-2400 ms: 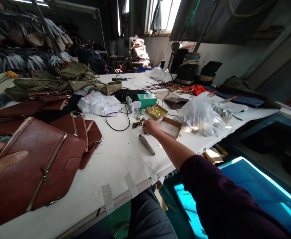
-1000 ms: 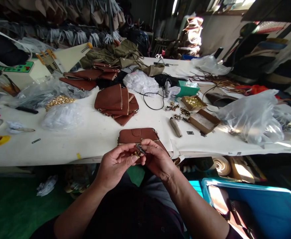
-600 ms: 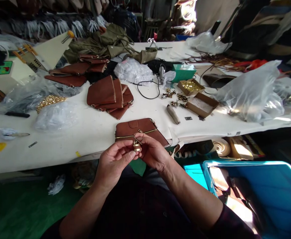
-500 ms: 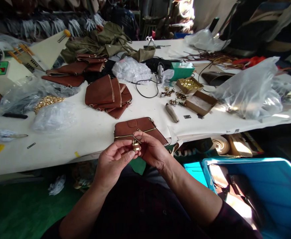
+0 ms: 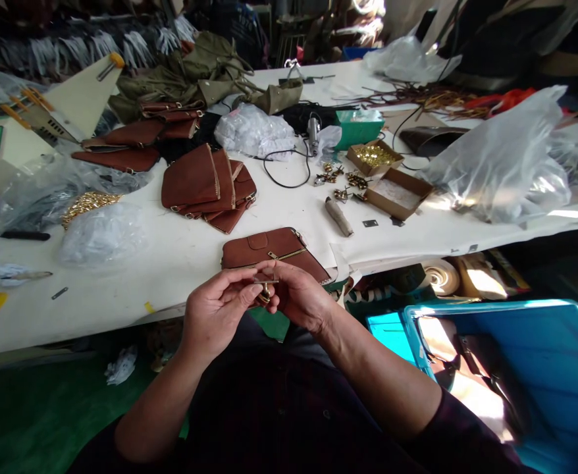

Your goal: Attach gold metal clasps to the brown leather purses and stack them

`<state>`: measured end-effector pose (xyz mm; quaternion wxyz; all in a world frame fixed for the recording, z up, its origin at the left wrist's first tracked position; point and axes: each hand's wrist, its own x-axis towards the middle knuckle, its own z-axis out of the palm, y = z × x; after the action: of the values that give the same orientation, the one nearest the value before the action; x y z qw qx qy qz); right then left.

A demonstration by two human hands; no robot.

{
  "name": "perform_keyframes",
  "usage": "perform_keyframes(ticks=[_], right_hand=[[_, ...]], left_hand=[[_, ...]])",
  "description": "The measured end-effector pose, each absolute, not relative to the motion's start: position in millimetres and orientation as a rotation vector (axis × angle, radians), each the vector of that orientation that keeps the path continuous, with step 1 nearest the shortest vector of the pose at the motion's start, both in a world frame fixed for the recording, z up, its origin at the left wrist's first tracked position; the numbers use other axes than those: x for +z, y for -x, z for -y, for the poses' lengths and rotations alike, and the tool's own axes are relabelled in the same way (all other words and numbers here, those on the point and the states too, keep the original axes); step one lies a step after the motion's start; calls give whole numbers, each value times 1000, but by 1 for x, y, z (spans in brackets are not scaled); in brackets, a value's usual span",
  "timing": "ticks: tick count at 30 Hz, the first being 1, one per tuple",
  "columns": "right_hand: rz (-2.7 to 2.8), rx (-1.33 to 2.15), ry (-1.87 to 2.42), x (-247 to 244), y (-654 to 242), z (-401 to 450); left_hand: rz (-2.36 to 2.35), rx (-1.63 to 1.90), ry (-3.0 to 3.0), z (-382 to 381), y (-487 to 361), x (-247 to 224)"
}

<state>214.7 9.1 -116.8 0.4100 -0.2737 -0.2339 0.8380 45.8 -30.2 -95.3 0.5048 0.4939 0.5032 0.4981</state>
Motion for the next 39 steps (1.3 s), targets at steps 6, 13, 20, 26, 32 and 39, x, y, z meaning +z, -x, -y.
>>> perform_keyframes(ticks=[6, 13, 20, 26, 32, 39], right_hand=[[508, 1994, 647, -117, -212, 2], [507, 1845, 679, -119, -193, 16], [491, 1865, 707, -126, -190, 13], [902, 1377, 952, -123, -201, 15], [1264, 1002, 964, -108, -212, 16], [1337, 956, 861, -107, -216, 13]], left_hand=[[-1461, 1471, -1229, 15, -50, -95], [-1587, 1542, -1249, 9, -50, -93], [-1612, 1522, -1212, 9, -51, -92], [-1590, 1519, -1655, 19, -48, -97], [-1424, 1538, -1860, 25, -50, -97], [-1373, 1467, -1547, 36, -48, -95]])
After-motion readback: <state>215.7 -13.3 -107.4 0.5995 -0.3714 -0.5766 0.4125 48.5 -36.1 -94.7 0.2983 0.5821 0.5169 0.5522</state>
